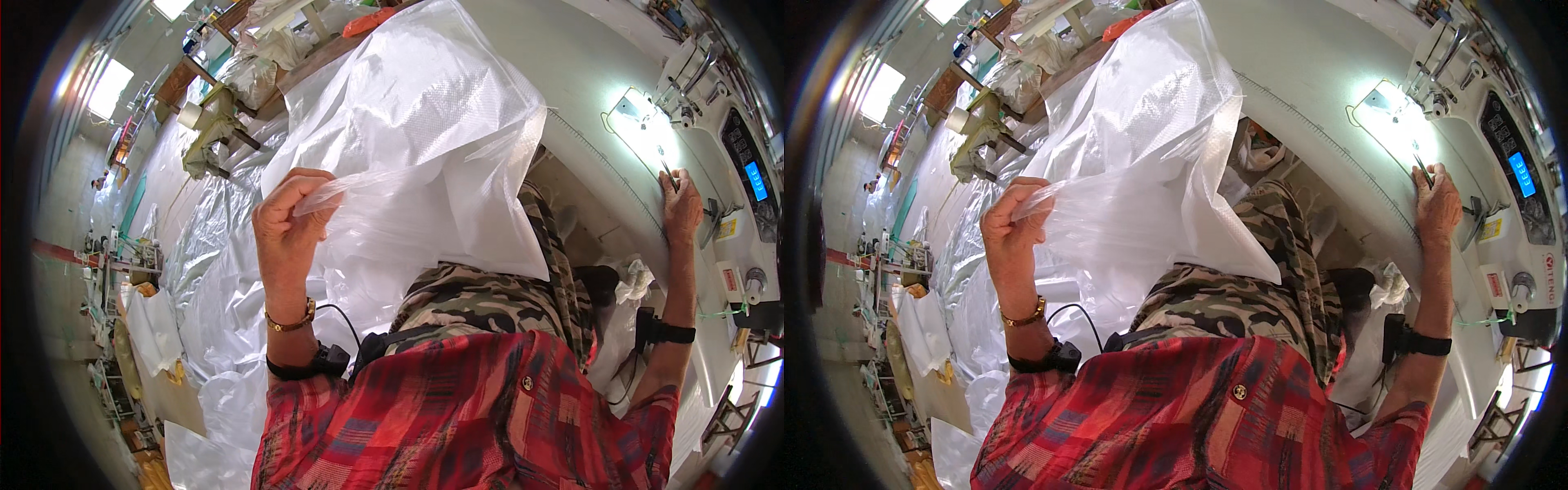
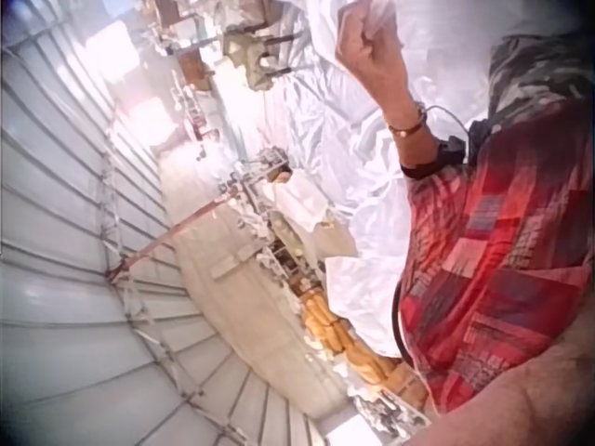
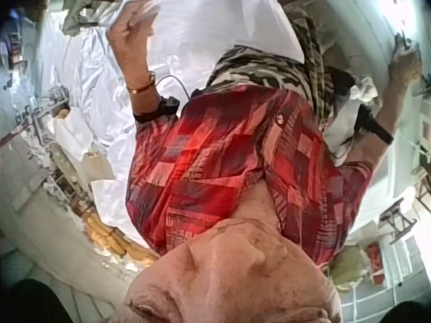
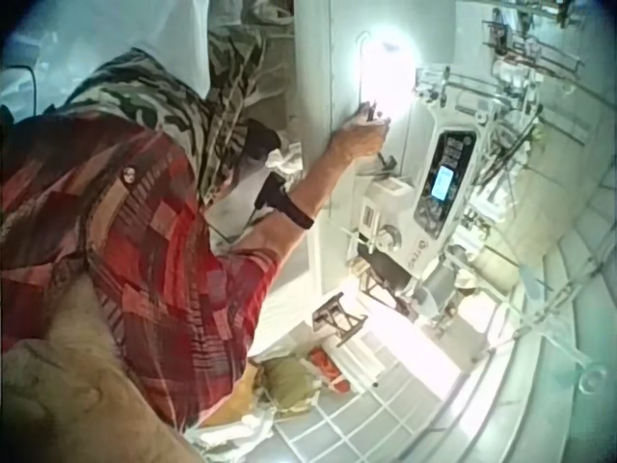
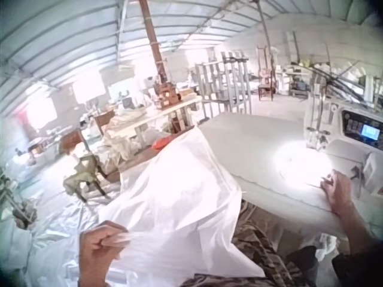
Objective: The recorder uses an industrial sewing machine to join edges of large white plastic/polypropylene sheets.
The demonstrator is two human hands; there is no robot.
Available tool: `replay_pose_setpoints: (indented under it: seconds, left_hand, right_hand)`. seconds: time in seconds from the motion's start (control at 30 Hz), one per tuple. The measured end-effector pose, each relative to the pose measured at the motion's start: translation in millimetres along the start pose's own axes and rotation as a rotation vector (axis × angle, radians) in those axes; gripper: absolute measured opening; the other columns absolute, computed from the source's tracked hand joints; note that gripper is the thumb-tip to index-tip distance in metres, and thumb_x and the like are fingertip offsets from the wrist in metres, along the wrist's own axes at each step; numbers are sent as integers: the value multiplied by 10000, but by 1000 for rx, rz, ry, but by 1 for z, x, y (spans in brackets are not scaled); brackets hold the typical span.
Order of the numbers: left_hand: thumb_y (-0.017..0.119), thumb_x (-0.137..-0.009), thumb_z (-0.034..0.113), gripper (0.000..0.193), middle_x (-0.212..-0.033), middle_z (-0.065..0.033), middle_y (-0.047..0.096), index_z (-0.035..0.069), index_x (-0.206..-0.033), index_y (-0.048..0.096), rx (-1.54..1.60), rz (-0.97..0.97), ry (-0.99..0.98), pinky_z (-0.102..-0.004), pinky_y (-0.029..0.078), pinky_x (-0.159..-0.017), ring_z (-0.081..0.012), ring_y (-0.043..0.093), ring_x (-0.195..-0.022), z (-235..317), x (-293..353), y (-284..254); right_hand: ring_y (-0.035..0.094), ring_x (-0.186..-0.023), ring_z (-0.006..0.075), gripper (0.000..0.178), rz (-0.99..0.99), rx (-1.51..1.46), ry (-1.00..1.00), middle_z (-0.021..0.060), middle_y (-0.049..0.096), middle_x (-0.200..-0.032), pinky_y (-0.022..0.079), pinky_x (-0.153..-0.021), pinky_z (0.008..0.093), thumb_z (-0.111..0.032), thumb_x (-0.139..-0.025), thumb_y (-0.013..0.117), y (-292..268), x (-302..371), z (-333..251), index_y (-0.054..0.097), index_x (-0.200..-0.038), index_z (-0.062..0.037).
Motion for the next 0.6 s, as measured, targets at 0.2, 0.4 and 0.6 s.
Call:
replay_pose_setpoints:
  seconds: [0.2, 0.4, 0.6]
  left_hand:
    - [585, -922, 109, 108, -827, -66, 673, 21, -973, 623, 163, 73, -81, -181, 374, -454, -41, 492, -506, 2, -9, -12]
    - [569, -942, 118, 81, -670, 16, 565, 43, -956, 596, 180, 103, 0, -178, 325, -447, -29, 476, -508, 31, -48, -29]
    - [617, -931, 157, 110, -677, 63, 534, 55, -926, 660, -114, 91, 246, -174, 280, -476, -1, 392, -533, 70, -77, -40]
  right_hand:
    - [645, -920, 341, 381, -35, -29, 34, 150, 675, -995, 474, -784, 430, -401, -934, 576, 3, 1, 3, 628, -1025, -35]
    - [638, -892, 352, 367, 0, -50, -3, 143, 674, -963, 472, -766, 431, -403, -944, 558, 4, 0, 4, 631, -985, -46]
    - [643, -866, 342, 337, -24, -48, 19, 129, 677, -928, 471, -754, 437, -391, -942, 564, 7, 0, 7, 631, -963, -62]
Point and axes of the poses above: each hand's wrist, its own x-axis away from the middle knuckle, its own y-axis out of the palm, z = x × y, the point moved 6 cm from there along -x, towards the middle knuckle
